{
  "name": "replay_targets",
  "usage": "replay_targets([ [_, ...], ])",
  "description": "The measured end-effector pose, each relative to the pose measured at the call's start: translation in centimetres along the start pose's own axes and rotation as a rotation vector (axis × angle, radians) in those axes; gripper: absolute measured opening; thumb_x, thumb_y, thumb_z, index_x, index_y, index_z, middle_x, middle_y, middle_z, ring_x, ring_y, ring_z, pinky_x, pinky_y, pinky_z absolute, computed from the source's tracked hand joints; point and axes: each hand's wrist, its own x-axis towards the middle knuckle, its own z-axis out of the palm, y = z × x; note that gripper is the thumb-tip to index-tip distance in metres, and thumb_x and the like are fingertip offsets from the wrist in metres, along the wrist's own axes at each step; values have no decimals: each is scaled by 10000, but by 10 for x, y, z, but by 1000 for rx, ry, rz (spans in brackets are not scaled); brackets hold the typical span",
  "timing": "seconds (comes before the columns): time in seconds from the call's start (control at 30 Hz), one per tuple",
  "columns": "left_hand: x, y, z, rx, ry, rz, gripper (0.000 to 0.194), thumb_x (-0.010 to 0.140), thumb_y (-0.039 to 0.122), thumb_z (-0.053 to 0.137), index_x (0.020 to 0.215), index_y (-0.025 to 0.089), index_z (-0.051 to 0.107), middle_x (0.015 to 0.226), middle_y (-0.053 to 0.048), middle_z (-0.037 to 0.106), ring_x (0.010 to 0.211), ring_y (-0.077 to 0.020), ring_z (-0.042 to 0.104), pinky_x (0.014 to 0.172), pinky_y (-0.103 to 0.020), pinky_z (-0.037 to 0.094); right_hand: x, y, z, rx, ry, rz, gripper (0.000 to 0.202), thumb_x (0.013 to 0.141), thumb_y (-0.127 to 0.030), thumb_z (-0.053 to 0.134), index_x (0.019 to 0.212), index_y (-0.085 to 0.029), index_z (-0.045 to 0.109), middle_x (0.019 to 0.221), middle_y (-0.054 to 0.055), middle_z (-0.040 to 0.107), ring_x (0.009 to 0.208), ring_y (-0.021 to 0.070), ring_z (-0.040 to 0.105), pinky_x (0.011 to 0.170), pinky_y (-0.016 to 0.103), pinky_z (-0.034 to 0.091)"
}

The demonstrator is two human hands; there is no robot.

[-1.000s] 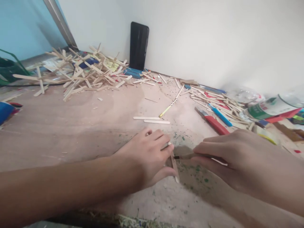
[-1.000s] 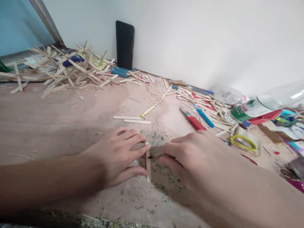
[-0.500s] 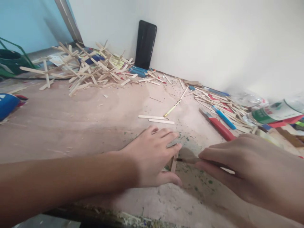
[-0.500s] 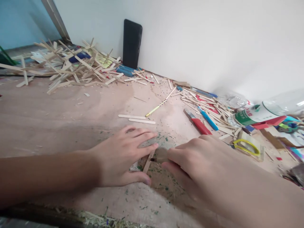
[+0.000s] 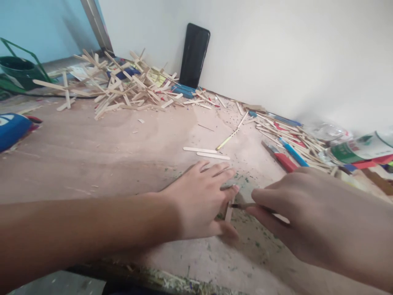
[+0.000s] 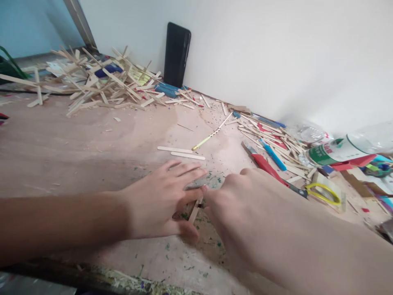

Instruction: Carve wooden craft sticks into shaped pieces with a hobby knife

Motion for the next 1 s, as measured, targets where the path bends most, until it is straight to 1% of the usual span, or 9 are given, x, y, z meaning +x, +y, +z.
replay_targets([
  [0.1, 1, 1, 0, 12, 3, -7, 940, 1077, 946, 618, 1651, 208, 717, 1831, -211, 558, 1733, -450, 468, 1372, -650, 384, -1, 5, 4, 13, -6, -2, 385, 1125, -156, 598, 758, -271, 582, 569, -38, 595, 454, 150, 518, 511, 363, 277],
  [0.2, 1, 2, 3, 25, 47, -2, 998, 1047, 995, 597, 1645, 206, 721, 1814, -214, 579, 1719, -437, 491, 1360, -635, 405, -10, 12, 11, 95, 11, 24, 410, 1198, -176, 562, 797, -263, 576, 563, -56, 561, 466, 130, 514, 510, 328, 310],
  [0.3, 0, 2, 8, 32, 96, 0, 988, 1032, 1008, 604, 1613, 222, 744, 1802, -206, 595, 1692, -438, 524, 1342, -626, 420, -20, 19, 19, 184, 78, 11, 423, 1235, -213, 556, 817, -249, 606, 575, -65, 562, 450, 109, 489, 492, 320, 317],
  [0.43, -3, 2, 13, 45, 149, -6, 960, 1031, 1006, 612, 1571, 227, 764, 1776, -202, 624, 1664, -429, 553, 1338, -627, 414, -31, 24, 31, 228, 147, 29, 364, 1250, -248, 586, 912, -222, 719, 624, -53, 614, 480, 104, 556, 508, 307, 364],
  [0.57, -6, 2, 15, 47, 196, 4, 945, 1034, 996, 627, 1546, 216, 776, 1747, -192, 657, 1659, -399, 562, 1345, -589, 412, -44, 27, 46, 278, 203, 56, 338, 1246, -310, 640, 943, -217, 759, 653, -25, 689, 484, 112, 591, 499, 304, 392],
  [0.63, -7, 2, 16, 41, 224, 5, 935, 1028, 981, 662, 1537, 205, 783, 1734, -191, 670, 1647, -393, 575, 1351, -576, 410, -50, 27, 54, 321, 238, 80, 242, 1222, -323, 697, 1034, -223, 811, 742, 1, 786, 523, 130, 672, 510, 302, 443],
  [0.73, -8, 2, 16, 31, 248, 5, 928, 1024, 964, 691, 1531, 192, 789, 1726, -193, 677, 1634, -396, 590, 1357, -571, 410, -54, 27, 67, 374, 282, 113, 136, 1200, -267, 717, 1173, -227, 844, 892, 42, 888, 609, 171, 793, 528, 303, 538],
  [0.87, -10, 2, 14, 18, 260, 7, 906, 1021, 946, 721, 1506, 184, 800, 1705, -195, 695, 1630, -385, 600, 1365, -568, 412, -53, 24, 75, 367, 296, 117, 185, 1225, -266, 670, 1166, -197, 831, 913, 73, 912, 624, 192, 829, 530, 308, 596],
  [1.0, -11, 2, 13, 11, 271, 14, 887, 1022, 921, 750, 1491, 170, 806, 1694, -202, 701, 1620, -385, 611, 1365, -572, 414, -51, 21, 73, 384, 295, 148, 233, 1240, -310, 656, 1178, -198, 850, 931, 66, 923, 630, 175, 839, 527, 267, 615],
])
